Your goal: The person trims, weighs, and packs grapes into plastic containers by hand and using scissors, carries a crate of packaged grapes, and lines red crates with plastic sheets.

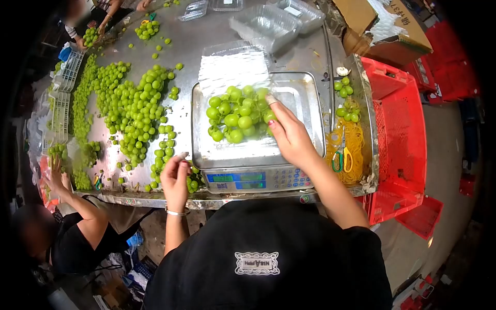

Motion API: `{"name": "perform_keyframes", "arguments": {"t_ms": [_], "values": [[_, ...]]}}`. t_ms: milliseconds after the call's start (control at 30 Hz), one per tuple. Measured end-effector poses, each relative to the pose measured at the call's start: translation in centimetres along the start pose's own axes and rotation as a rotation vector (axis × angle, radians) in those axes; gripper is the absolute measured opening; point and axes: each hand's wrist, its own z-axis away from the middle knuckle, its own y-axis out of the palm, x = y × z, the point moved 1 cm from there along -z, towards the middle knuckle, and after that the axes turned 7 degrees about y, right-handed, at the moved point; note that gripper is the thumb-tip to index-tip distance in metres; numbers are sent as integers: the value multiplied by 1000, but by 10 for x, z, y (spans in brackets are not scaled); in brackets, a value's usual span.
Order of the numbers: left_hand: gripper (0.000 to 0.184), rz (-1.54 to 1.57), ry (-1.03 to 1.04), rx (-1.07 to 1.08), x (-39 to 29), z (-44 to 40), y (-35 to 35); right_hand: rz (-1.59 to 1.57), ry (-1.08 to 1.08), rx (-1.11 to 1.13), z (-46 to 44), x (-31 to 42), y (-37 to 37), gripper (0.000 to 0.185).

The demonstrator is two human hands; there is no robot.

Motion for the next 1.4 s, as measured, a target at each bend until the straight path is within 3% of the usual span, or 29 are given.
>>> {"name": "perform_keyframes", "arguments": {"t_ms": [133, 267, 333, 400, 467, 533, 600, 633, 733, 800, 867, 967, 1067, 1167, 1267, 1400], "values": [[20, 48, 4, -138, 7, -7, -24, 27, -84, 50, -15, 5, 8, 42], [21, 31, 25, -221, 8, -5, -38, 23, -22, 42, -23, 3, 2, 41], [23, -7, 15, -230, 11, 0, -48, 68, -86, -130, -15, 7, -5, 40], [24, -16, 59, -338, 25, 4, -66, 13, -92, -96, -9, 12, 3, 39], [25, -70, 91, -461, 42, 3, -93, 195, -225, -21, -6, 5, 25, 38], [27, -97, 22, -609, 65, 1, -126, 303, -89, -32, -8, 5, 31, 38], [23, -227, -19, -632, 91, 1, -160, 277, -83, -1, -6, 9, 27, 41], [22, -500, 20, -582, 97, -1, -172, 260, -107, -23, -3, 12, 25, 41], [20, -788, 107, -361, 109, -2, -171, 181, -134, -105, 12, 13, 11, 43], [23, -842, 104, -265, 113, -9, -153, 146, -121, -152, 23, 1, 4, 41], [25, -828, 164, -224, 113, -25, -135, 4, 45, -159, 33, -9, -2, 39], [25, -939, 258, -247, 116, -62, -113, 31, 63, -179, 41, -10, -10, 35], [26, -1072, 68, -191, 132, -94, -99, 118, 44, -216, 50, -14, -18, 31], [21, -1097, 23, -64, 114, -102, -93, 165, 87, -235, 64, -13, -31, 27], [14, -1030, 237, -119, 78, -94, -83, 31, 146, -309, 85, -24, -45, 25], [15, -680, 347, -41, 32, -88, -64, 22, 182, -338, 101, -34, -53, 22]]}}
